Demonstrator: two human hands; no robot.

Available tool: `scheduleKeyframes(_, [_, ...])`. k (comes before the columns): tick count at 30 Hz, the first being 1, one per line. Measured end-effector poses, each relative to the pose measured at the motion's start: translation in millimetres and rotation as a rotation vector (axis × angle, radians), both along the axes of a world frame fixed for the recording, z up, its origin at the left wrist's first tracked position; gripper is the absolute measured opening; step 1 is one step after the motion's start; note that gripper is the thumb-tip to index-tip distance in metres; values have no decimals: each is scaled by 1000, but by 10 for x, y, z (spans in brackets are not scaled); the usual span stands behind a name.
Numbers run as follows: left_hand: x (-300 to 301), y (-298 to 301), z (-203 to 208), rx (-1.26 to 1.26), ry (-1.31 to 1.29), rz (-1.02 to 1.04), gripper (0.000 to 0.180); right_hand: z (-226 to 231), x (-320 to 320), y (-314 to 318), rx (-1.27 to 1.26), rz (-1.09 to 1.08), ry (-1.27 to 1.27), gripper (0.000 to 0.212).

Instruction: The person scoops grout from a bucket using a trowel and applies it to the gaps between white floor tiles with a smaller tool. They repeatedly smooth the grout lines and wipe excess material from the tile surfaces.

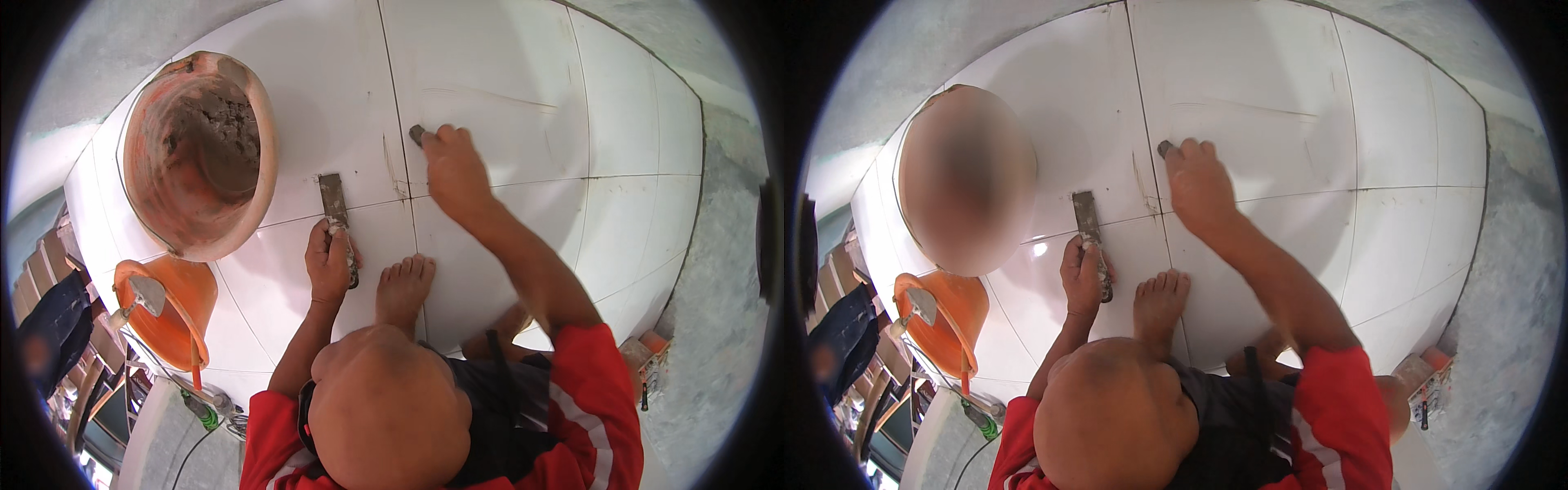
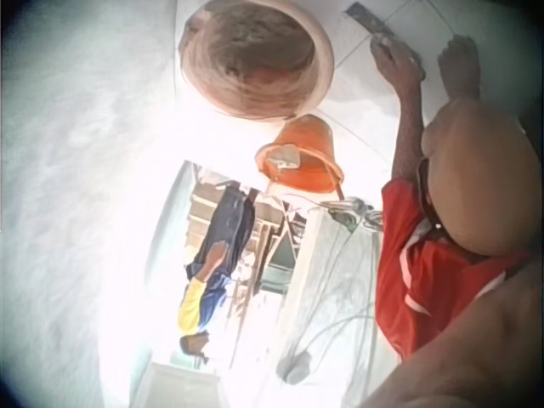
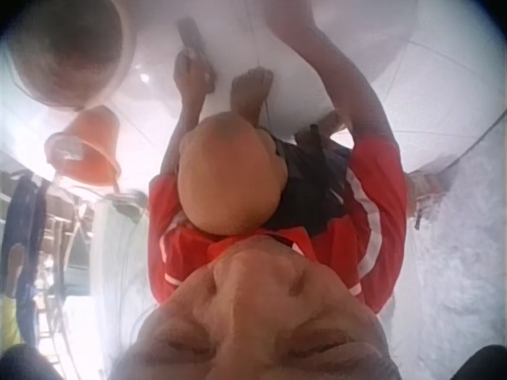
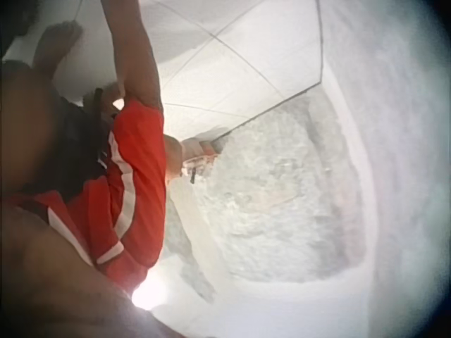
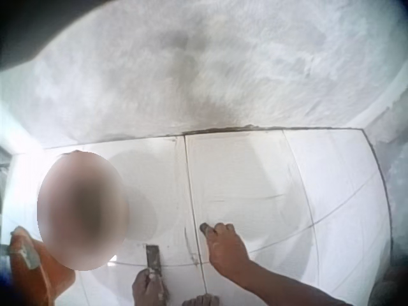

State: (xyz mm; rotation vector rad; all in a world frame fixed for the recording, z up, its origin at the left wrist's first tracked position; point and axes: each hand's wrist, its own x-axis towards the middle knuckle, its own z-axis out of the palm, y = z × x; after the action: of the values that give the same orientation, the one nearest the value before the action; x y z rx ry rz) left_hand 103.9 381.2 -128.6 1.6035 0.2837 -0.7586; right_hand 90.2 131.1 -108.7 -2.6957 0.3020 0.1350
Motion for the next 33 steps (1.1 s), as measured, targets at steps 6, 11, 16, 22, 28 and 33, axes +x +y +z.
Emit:
scheduleKeyframes(6, [43,14,56,27,36,-10,23,2,-187,520,49,55,-45,18])
scheduleKeyframes(11, [-19,-3,23,7,16,21,24,92,114,120,64,-183,-45,32])
scheduleKeyframes(16, [18,21,10,12,33,-7,24,-35,-169,476,71,29,-101,22])
scheduleKeyframes(22, [-6,6,19,-5,26,18,24,-180,-395,408,36,-145,12,41])
scheduleKeyframes(28, [8,86,-52,-16,30,3,26,19,-511,540,148,-73,-44,50])
scheduleKeyframes(33, [-6,-23,29,-8,55,32,25,-154,-562,586,104,-129,-45,45])
